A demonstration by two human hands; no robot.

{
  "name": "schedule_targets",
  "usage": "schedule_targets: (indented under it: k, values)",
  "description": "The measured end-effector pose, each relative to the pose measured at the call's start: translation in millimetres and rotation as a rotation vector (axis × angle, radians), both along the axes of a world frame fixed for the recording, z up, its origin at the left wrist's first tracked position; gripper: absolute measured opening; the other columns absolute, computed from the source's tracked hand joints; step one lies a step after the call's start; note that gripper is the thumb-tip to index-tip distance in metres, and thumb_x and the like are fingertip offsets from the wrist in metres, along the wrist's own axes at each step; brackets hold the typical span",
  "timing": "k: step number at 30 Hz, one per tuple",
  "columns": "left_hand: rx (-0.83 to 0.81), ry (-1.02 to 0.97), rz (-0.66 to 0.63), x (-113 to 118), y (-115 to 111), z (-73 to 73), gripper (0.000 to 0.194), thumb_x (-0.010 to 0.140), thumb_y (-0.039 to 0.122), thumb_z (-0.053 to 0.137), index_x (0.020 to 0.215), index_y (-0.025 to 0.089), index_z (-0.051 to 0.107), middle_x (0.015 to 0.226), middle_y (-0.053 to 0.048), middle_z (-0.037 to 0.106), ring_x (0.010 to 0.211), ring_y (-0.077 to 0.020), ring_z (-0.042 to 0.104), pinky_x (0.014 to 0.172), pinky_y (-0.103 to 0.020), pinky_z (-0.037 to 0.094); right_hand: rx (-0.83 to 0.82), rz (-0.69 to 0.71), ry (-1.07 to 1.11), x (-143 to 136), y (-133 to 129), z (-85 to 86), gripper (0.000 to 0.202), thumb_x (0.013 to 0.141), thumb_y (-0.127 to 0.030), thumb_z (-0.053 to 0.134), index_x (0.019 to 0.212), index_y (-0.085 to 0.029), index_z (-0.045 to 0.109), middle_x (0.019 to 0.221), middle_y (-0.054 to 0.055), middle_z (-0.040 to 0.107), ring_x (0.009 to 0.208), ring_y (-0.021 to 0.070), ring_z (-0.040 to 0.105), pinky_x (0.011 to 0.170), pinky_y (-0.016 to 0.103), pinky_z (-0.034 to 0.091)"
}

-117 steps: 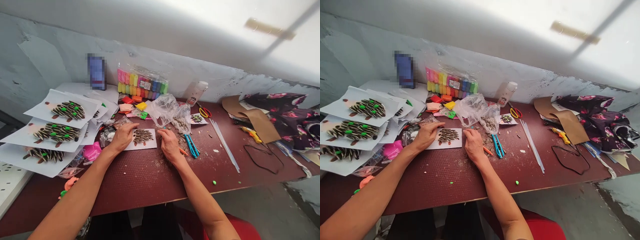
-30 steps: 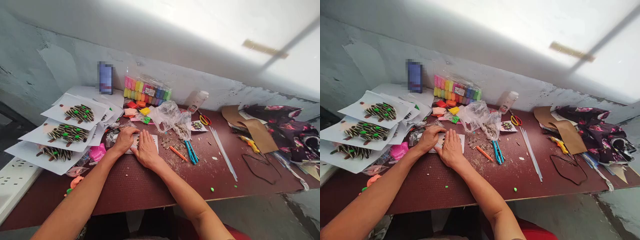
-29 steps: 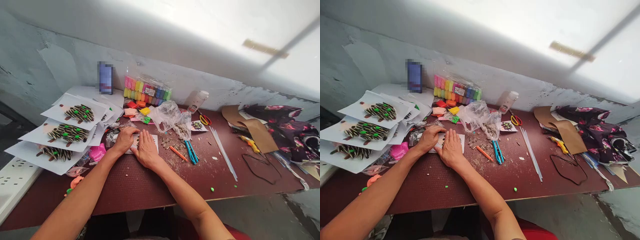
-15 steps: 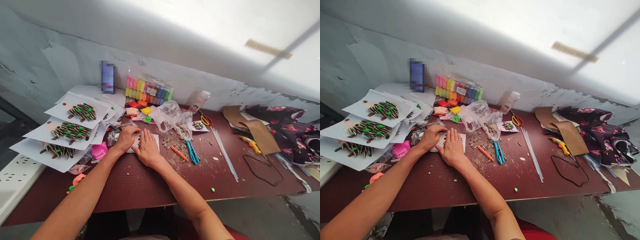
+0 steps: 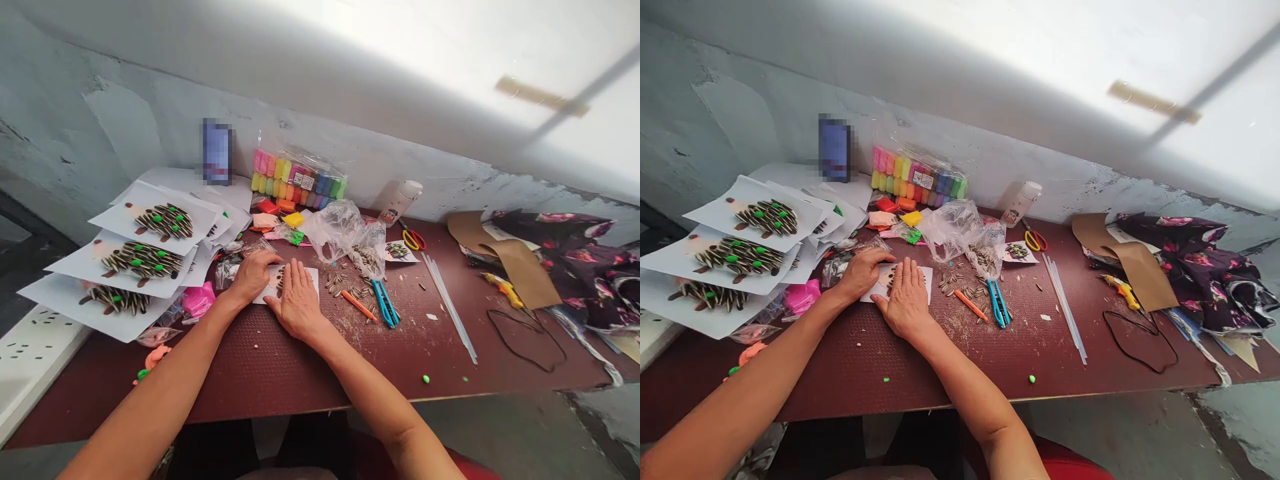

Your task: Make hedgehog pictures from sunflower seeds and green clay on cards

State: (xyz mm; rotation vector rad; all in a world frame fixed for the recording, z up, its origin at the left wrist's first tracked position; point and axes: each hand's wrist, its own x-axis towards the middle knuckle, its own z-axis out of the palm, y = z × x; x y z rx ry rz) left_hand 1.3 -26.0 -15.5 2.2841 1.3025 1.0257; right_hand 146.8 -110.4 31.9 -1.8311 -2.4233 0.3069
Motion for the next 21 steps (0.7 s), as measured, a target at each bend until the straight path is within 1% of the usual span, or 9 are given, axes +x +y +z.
schedule_targets:
  k: [6, 15, 19, 21]
  values:
    - [0.012, 0.028, -0.011, 0, 1, -2.7, 0.042, 0.077, -0.001, 0.041, 0.088, 0.018, 0.078, 0.091, -0.008, 0.073, 0.089, -0.0224, 0.064, 0.085, -0.036, 0.052, -0.026, 0.008, -0.019, -1, 0, 2.6, 0.084, 0.101, -0.056, 0.043, 0.155, 0.007, 0.028, 0.164, 0.026, 0.017, 0.156, 0.0353, 0.014, 0.126, 0.048, 0.019]
    - [-0.002, 0.024, -0.022, 0, 2, -3.3, 0.041, 0.077, 0.001, 0.043, 0.088, 0.019, 0.078, 0.091, -0.008, 0.071, 0.091, -0.0225, 0.063, 0.087, -0.038, 0.052, -0.002, 0.021, 0.007, 1, 0, -2.3, 0.084, 0.100, -0.057, 0.043, 0.155, 0.005, 0.030, 0.164, 0.027, 0.019, 0.155, 0.0351, 0.016, 0.125, 0.050, 0.020]
    - [0.011, 0.027, -0.010, 1, 1, -2.0, 0.041, 0.076, 0.002, 0.042, 0.088, 0.018, 0.078, 0.091, -0.008, 0.072, 0.088, -0.0222, 0.062, 0.086, -0.037, 0.053, 0.023, 0.028, 0.061, 9, 4, 1.5, 0.078, 0.103, -0.054, 0.037, 0.157, 0.002, 0.029, 0.165, 0.024, 0.020, 0.156, 0.0312, 0.017, 0.125, 0.047, 0.023]
    - [0.012, 0.026, -0.010, 1, 1, -1.1, 0.042, 0.074, 0.001, 0.042, 0.088, 0.018, 0.078, 0.090, -0.008, 0.072, 0.089, -0.0222, 0.063, 0.085, -0.037, 0.053, 0.059, 0.004, 0.081, 18, 9, 3.9, 0.075, 0.104, -0.051, 0.035, 0.157, 0.002, 0.028, 0.165, 0.023, 0.020, 0.156, 0.0307, 0.015, 0.126, 0.047, 0.020]
